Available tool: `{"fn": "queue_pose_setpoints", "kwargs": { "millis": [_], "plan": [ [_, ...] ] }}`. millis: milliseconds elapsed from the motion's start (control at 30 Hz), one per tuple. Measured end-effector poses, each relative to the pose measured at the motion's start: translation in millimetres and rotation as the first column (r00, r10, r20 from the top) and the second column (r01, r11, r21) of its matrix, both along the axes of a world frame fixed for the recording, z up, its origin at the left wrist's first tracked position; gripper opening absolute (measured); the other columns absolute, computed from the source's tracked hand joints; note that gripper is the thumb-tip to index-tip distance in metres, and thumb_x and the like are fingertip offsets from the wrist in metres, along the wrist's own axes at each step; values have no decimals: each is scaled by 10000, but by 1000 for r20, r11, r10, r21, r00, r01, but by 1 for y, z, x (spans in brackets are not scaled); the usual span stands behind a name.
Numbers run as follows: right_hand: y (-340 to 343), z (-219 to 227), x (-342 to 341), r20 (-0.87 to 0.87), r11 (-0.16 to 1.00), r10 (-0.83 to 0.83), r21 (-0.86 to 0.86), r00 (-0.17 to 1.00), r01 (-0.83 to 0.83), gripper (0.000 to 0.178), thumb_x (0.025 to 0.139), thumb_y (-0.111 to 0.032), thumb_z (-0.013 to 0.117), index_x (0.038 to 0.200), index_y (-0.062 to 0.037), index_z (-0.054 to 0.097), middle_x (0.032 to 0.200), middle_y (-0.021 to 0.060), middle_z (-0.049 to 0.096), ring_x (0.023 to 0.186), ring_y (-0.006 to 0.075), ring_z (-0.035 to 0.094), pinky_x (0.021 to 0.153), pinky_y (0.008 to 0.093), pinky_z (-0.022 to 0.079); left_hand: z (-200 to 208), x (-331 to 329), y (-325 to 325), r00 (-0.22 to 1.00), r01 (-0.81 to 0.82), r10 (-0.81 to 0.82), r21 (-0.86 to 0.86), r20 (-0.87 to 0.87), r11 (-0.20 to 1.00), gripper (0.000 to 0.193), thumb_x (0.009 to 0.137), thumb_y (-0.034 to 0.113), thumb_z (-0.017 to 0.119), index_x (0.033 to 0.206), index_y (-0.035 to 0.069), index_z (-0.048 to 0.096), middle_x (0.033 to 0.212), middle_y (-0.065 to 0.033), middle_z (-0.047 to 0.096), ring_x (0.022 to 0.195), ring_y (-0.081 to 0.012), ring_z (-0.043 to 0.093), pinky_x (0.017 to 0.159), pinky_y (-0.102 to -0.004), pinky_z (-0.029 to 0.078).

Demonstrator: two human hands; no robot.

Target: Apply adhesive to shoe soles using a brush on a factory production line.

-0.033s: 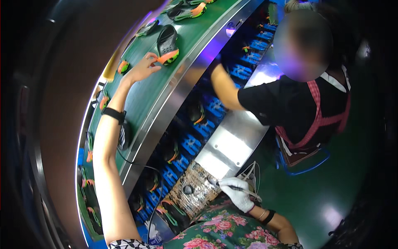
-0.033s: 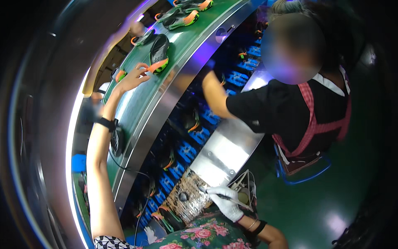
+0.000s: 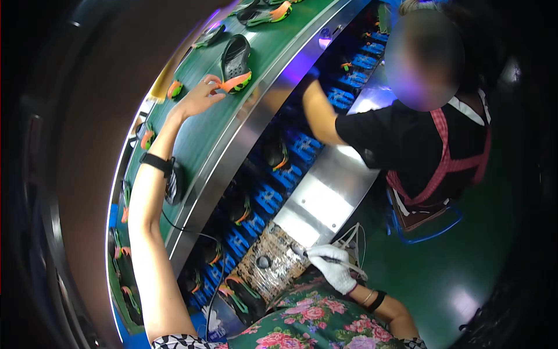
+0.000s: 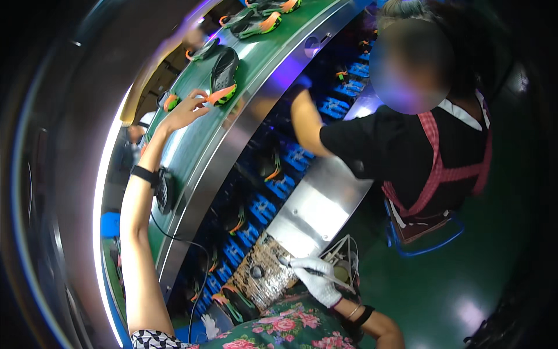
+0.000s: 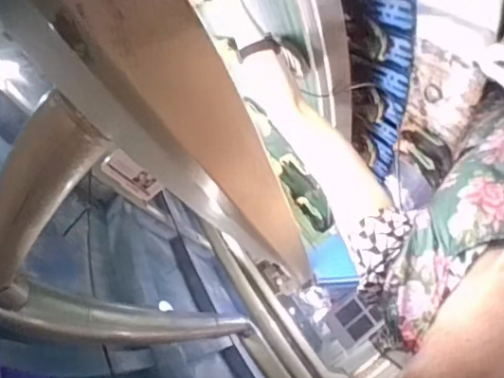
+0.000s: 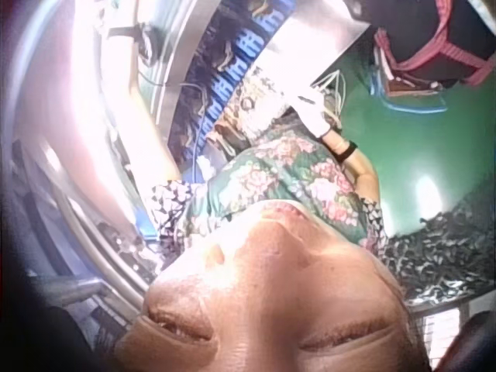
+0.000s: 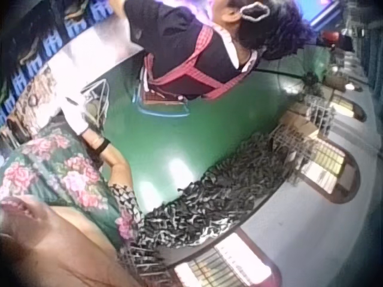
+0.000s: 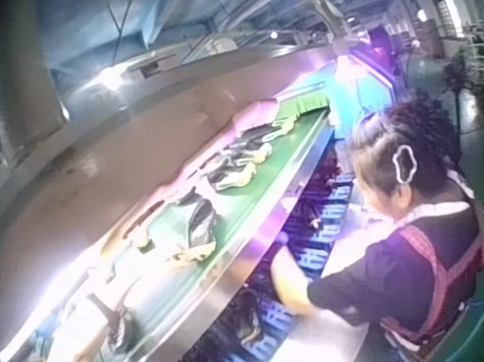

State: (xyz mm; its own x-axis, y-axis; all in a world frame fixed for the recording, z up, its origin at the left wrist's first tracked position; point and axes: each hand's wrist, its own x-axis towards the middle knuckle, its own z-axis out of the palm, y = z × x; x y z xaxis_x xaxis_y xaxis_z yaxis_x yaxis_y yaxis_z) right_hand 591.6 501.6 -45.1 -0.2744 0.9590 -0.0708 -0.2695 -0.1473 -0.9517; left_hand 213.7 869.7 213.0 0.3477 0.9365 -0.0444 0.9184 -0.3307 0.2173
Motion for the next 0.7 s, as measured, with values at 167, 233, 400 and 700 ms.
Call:
{"fn": "queue_pose_setpoints", "kwargs": {
  "millis": [167,233,400,700],
  "plan": [
    [-13,4,1,39,999,42,30,998,-43,136,875,4,744,1006,5,781,1013,101,773,921,153,714,847,289,558,15,16,-135,990,56,-47,62,-136,996,309,1006,234,628,1106,-47,709,1246,-155,615,1142,-330,629,992,-403,477],
    [-14,-6,0,24,996,23,80,999,-25,159,875,2,748,1030,-8,783,1044,95,770,934,141,709,853,281,555,17,17,-177,998,36,-33,65,-52,997,301,982,232,669,1058,-54,721,1140,-138,664,1107,-300,644,984,-394,477],
    [-15,-9,2,-8,999,35,-41,999,-36,180,889,2,736,1066,14,769,1044,91,774,936,142,718,854,274,574,-20,9,-239,922,-168,125,89,366,982,152,903,116,706,889,-33,734,1062,-98,680,1014,-212,675,924,-321,530],
    [-5,9,-6,-32,990,82,-113,996,-85,177,882,10,745,1056,33,764,994,111,773,841,146,725,753,251,580,-82,4,-165,441,-711,557,-105,704,695,567,904,137,730,1416,79,492,908,-137,697,747,-163,690,579,-319,554]
  ]
}}
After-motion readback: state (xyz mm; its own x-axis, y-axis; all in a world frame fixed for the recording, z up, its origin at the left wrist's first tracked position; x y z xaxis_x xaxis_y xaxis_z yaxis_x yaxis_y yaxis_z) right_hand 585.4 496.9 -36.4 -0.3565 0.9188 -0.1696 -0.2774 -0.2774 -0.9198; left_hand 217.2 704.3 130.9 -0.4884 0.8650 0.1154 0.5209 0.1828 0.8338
